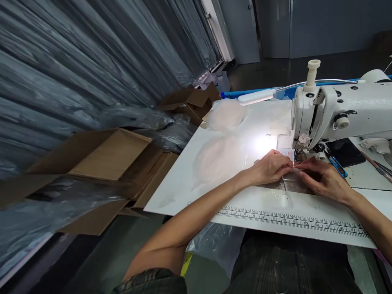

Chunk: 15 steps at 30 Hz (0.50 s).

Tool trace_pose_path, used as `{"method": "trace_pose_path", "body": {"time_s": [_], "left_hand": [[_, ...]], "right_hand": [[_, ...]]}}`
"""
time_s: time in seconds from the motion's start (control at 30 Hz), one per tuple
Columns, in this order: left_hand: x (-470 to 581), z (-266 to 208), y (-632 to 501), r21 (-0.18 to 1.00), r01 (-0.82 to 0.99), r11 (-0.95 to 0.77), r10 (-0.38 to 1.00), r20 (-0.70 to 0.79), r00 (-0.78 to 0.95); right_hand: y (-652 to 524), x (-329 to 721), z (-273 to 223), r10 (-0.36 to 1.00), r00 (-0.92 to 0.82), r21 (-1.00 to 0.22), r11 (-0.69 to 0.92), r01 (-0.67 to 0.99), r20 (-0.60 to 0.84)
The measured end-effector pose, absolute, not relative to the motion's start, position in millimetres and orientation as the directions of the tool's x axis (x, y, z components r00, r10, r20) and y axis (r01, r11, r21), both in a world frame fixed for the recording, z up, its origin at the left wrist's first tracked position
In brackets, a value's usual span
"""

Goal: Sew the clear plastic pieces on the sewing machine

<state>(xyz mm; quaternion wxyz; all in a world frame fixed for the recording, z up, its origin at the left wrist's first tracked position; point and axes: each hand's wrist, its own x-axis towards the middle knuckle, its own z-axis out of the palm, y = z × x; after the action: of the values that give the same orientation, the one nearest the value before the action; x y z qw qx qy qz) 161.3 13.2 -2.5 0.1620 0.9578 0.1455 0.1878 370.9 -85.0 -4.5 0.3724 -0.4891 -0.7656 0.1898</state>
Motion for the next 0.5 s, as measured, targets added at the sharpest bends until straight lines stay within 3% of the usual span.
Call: {"method": "trace_pose_path", "body": {"time_s": [0.1,0.2,0.3,0.4,0.5], "left_hand": [[160.6,-0.3,10.9,0.357,0.211,-0.91,0.327,0.304,0.895],[159.2,4.2,7.9,0.423,0.206,-0.882,0.346,0.288,0.893],[152.3,11.5,2.4,0.574,0.247,-0.78,0.448,0.238,0.862],[139.4,18.1,-4.1,0.789,0.273,-0.55,0.58,0.126,0.805],[128.6,26.0,-2.4,0.87,0.303,-0.39,0.608,-0.004,0.794]], "right_hand": [[-85.7,365.7,2.5,0.902,-0.278,-0.722,0.432,0.54,0.331],[-86.4,363.0,9.5,0.927,-0.259,-0.787,0.37,0.494,0.273],[-89.9,362.3,14.2,0.958,-0.242,-0.843,0.255,0.473,0.154],[-96.5,359.3,16.0,0.961,-0.269,-0.907,0.059,0.416,-0.062],[-101.4,349.3,17.6,0.92,-0.318,-0.93,-0.109,0.351,-0.228]]}}
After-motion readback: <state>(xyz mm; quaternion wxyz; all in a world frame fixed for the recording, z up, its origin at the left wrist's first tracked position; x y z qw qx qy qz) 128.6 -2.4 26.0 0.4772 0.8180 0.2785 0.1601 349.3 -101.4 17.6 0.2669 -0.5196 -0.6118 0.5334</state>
